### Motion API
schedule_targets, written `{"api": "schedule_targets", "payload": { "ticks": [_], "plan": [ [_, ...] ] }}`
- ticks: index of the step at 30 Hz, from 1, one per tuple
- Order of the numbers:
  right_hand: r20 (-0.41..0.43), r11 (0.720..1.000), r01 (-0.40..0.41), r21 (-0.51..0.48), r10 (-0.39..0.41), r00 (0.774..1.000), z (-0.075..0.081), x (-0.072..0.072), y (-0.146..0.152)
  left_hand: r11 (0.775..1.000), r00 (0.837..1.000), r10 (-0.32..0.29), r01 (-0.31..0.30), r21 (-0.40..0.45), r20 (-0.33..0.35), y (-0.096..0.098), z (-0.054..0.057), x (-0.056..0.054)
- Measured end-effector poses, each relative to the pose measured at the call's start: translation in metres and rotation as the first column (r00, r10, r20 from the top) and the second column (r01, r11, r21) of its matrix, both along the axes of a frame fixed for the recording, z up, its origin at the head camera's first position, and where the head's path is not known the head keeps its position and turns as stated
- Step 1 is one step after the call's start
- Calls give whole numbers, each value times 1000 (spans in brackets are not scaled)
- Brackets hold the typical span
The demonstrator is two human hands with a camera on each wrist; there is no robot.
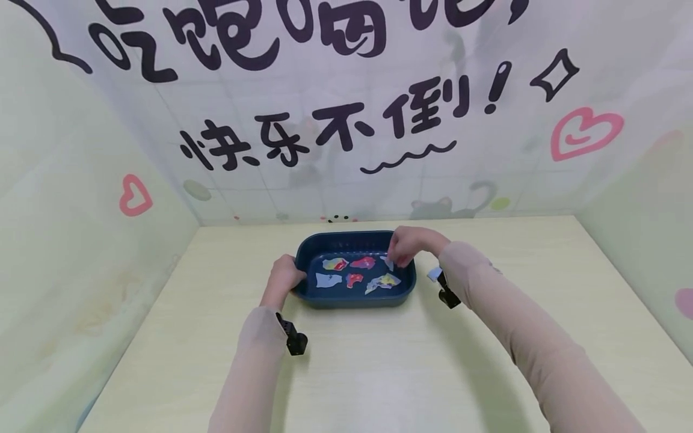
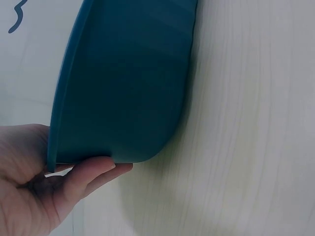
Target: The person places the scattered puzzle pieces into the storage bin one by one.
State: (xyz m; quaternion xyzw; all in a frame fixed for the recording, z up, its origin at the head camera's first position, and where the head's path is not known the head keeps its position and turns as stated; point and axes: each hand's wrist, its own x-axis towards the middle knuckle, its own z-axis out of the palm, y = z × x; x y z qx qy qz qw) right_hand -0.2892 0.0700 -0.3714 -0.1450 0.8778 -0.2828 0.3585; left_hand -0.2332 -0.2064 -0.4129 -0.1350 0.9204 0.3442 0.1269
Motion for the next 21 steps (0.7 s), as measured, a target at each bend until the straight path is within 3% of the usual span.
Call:
{"api": "schedule_targets", "payload": {
  "ticks": [7,14,21],
  "plan": [
    [-13,995,-14,-95,13,1000,5,-1,20,1000,1000,17,-17,10,21,-1,1,-1],
    [-18,987,47,-152,-51,999,5,0,47,1000,1000,11,-11,2,25,-1,1,-3],
    [-2,983,117,-145,-118,993,-6,2,73,1000,1000,6,-6,-2,22,-1,-1,-3]
  ]
}}
